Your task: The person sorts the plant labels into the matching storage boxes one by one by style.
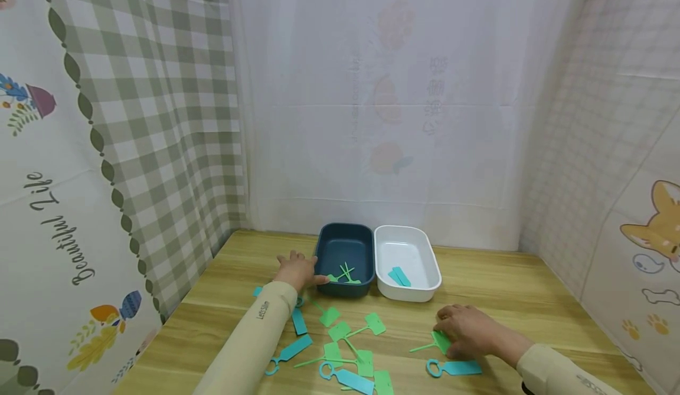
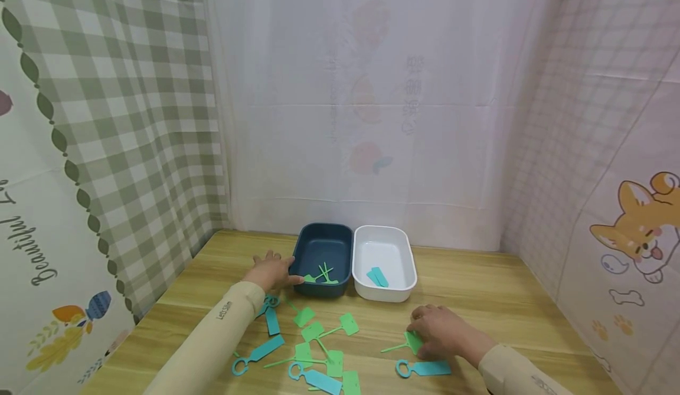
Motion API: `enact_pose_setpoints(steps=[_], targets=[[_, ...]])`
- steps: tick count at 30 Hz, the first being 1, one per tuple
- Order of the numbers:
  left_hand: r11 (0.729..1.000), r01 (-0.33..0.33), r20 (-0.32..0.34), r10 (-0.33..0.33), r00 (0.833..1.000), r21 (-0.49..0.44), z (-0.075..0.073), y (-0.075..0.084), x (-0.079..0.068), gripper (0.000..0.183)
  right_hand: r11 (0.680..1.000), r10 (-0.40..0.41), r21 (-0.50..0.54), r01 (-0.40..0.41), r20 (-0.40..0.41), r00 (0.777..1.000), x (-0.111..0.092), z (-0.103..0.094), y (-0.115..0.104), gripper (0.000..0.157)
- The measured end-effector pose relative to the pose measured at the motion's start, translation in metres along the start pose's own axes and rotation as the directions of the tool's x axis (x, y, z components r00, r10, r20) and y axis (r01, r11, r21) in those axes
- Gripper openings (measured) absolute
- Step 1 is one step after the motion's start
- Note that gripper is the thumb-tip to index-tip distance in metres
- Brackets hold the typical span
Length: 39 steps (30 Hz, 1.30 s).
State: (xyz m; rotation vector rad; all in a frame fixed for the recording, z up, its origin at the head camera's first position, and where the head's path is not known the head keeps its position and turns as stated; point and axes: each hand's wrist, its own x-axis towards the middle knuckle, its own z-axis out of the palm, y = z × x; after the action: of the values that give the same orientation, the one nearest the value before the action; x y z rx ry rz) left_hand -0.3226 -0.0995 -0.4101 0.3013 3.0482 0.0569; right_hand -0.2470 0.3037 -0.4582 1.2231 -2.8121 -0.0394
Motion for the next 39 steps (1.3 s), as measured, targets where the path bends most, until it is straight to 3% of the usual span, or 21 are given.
enact_pose_setpoints(steps=[9,22,33,39], targets=[[1.000,-0.003,0.004,0.003,1.000,0.001,-0.0028,0.0006,-0.0026,0.073,1.000,-0.006,0.010,0.006,0.001,1.000,0.0008,-0.0007,-0.0015,0.034],[1.000,0.003,0.007,-0.003,1.000,0.004,0.0003,0.0005,-0.0003,0.073,0.996,0.081,0.021,-0.081,0.009,0.997,0.0021,-0.0014,-0.0036,0.035],[1.000,-0.001,0.010,0.001,1.000,0.004,0.0012,-0.0004,0.0010,0.076,0.990,0.131,-0.038,-0.138,-0.146,0.980,0.0062,-0.0028,-0.0038,0.039],[1.000,0.001,0.006,-0.001,1.000,0.001,0.0006,-0.0004,0.0012,0.075,0.991,0.099,-0.072,-0.117,-0.216,0.971,0.0099,-0.0080,-0.0055,0.037]])
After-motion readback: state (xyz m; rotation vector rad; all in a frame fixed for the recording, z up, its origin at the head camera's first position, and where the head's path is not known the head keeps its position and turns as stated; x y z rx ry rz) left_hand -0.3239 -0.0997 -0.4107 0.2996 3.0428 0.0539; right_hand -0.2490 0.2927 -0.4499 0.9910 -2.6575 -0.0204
